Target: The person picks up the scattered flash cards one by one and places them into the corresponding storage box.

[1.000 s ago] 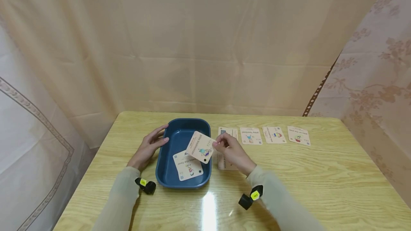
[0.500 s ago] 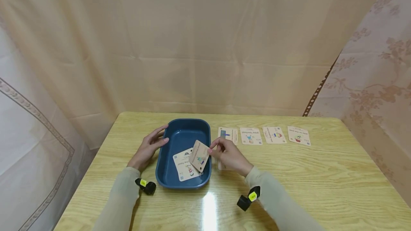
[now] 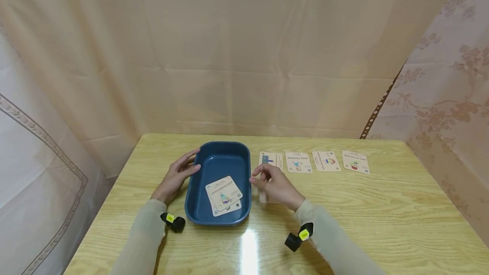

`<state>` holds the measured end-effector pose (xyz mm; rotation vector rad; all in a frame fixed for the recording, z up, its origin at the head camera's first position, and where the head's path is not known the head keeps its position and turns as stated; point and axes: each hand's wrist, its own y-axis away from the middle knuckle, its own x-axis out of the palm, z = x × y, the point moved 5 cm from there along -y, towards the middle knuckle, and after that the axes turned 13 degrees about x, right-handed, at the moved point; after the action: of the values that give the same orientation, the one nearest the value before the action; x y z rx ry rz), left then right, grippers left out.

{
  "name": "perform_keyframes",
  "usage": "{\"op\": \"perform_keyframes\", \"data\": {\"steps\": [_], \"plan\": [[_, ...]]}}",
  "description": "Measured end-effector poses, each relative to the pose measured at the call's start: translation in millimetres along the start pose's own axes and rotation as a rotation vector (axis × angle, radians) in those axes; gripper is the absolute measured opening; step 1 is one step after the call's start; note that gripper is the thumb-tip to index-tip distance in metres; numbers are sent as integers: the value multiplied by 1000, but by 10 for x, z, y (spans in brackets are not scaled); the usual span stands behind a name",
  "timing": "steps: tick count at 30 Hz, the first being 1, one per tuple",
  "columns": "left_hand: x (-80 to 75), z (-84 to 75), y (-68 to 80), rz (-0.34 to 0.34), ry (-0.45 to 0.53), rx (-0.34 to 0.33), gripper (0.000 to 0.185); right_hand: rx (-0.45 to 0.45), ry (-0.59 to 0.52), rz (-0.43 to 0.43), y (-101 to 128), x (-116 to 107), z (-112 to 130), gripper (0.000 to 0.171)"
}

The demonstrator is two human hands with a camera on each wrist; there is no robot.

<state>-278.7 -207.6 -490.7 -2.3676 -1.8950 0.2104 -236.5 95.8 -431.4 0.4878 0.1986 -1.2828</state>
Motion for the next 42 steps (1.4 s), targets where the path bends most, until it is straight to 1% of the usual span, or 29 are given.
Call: {"op": "perform_keyframes", "data": {"steps": [6,11,14,18,25,36,42], "plan": [[3,-2,-1,-2,-1,-2,61,12,-6,-13,12,-109,-37,14],[2,-1,2,0,3,-1,61,8,-9,-8,27,-219,-116,17],[2,-2,3,1,2,-2,61,8,7,-11,38,-284,-167,21],[2,-6,4,-1,2,-6,62,13,52,-33,50,-376,-237,27],[0,-17,3,-7,-7,-10,62,53,109,-35,44,-482,-395,37],[0,-18,10,-4,-10,-9,64,101,262,-58,-21,-520,-636,51],[0,-24,13,-8,-2,-14,63,93,327,-56,-30,-542,-714,61]]}}
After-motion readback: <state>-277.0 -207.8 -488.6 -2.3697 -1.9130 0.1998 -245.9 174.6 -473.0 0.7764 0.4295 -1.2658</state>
